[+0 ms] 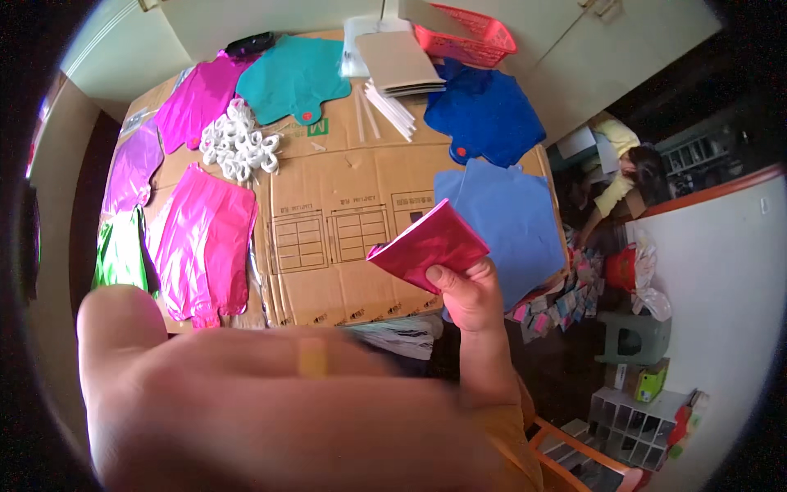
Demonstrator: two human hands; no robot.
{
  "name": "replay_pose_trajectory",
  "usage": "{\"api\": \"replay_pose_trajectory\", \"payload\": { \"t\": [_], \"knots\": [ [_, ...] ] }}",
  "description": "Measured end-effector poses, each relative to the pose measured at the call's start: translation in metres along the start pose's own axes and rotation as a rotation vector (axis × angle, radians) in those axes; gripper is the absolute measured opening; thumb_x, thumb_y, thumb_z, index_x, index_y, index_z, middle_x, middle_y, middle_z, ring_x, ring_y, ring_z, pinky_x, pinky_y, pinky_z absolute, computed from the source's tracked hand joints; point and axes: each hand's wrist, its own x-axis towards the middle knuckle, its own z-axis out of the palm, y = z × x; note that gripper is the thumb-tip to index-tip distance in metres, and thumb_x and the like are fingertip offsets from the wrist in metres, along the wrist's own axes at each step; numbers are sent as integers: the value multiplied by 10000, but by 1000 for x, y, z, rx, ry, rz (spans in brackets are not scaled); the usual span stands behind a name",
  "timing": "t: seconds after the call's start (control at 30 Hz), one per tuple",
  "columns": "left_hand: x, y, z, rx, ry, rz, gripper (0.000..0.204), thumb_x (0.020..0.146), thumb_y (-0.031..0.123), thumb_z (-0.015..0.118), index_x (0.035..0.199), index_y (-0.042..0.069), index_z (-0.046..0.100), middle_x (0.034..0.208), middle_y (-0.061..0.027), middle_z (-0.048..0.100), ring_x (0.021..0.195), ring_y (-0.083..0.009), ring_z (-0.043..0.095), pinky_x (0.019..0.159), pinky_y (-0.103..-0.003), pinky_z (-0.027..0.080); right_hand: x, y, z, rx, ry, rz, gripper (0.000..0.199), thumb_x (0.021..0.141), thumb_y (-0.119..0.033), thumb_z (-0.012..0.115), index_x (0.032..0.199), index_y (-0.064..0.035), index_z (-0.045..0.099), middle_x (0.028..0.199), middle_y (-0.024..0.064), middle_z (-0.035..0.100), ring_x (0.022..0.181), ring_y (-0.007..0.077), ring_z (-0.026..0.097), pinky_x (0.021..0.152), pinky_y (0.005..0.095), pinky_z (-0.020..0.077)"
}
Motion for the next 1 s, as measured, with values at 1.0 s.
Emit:
{"api": "replay_pose_trajectory", "payload": {
  "t": [1.0],
  "knots": [
    [43, -238, -309, 698, 285, -1023, 263, 697, 171, 794, 862, -23, 729, 751, -108, 688, 669, -133, 619, 624, -280, 504, 18, -27, -13, -50, 76, -64, 327, 825, -26, 689, 1143, -11, 613, 1059, 85, 680, 968, 185, 645, 880, 335, 503]
  ]
}}
